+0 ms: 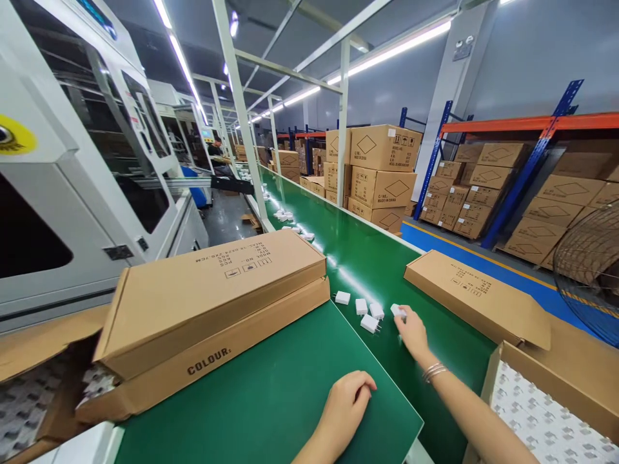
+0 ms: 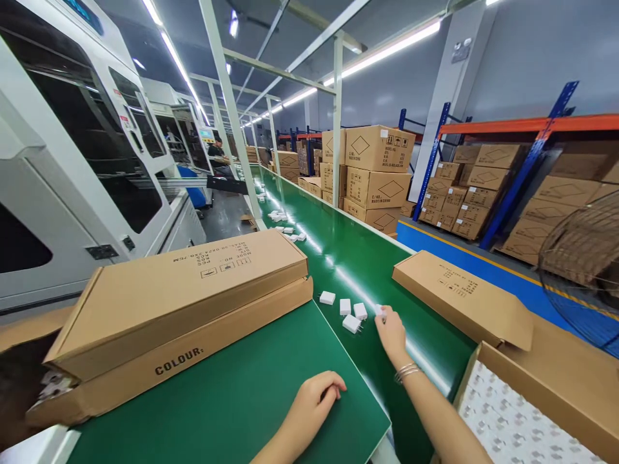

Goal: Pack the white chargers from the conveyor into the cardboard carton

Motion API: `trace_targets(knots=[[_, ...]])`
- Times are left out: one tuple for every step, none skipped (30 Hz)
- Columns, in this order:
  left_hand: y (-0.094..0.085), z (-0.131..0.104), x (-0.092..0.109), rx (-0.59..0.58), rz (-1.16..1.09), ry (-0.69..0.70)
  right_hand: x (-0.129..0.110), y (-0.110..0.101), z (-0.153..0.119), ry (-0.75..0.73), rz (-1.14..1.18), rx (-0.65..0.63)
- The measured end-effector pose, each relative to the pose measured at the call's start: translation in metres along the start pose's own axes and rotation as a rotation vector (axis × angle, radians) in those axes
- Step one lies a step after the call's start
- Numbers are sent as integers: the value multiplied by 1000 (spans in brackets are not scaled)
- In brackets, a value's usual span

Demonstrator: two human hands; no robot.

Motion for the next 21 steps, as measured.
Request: trace_targets(knots=[[-1,0,0,2,-3,0,1,-8,-1,27,94,-25],[-1,0,1,2,-3,0,0,-15,-3,47,187,-63],[-2,1,1,4,-1,-1,-2,-22,-9,59,273,-107],[-2,0,1,5,4,-4,-6,-29,-18,65,338,-153],[-2,0,1,5,11,-6,-11,-34,-31,75,408,-208],[-2,0,1,4,21,-4,-15,-38,-49,98,501,-274],[-1,-1,2,0,32,2,-20,-40,-70,136,617,-348],[0,-2,2,-4,43,11,-25,-40,-93,192,774,-431],[0,-3,3,-7,55,21,-31,-40,-118,255,932,-504],[1,-3,3,-14,66,30,-37,-40,-141,314,1065,-561],[2,-4,3,-21,77,38,-43,-41,-162,363,1167,-599],[3,-4,3,-28,85,44,-48,-43,-180,395,1226,-617],[3,-5,3,-35,93,46,-53,-45,-194,416,1265,-628],[4,-5,2,-39,99,47,-57,-47,-205,431,1295,-632],[4,-6,2,-42,104,49,-61,-50,-214,441,1317,-632],[4,-7,2,-43,107,51,-63,-53,-221,450,1325,-628],[4,-9,3,-42,109,56,-62,-56,-226,464,1314,-625],[4,-10,4,-45,111,64,-60,-60,-229,473,1281,-624],[5,-12,5,-49,116,76,-53,-67,-229,466,1219,-604],[6,-14,7,-54,123,91,-40,-80,-225,437,1114,-557],[7,-16,8,-59,133,106,-21,-100,-218,381,958,-464]])
Point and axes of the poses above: each hand's wrist, its own z-axis towards the middle knuckle, its own y-axis out of the palm, x = y × z, the point moved 10 cm from there along z, towards the middle knuckle, and after that the axes turned 1 degree about -x, right-handed, at the moved point
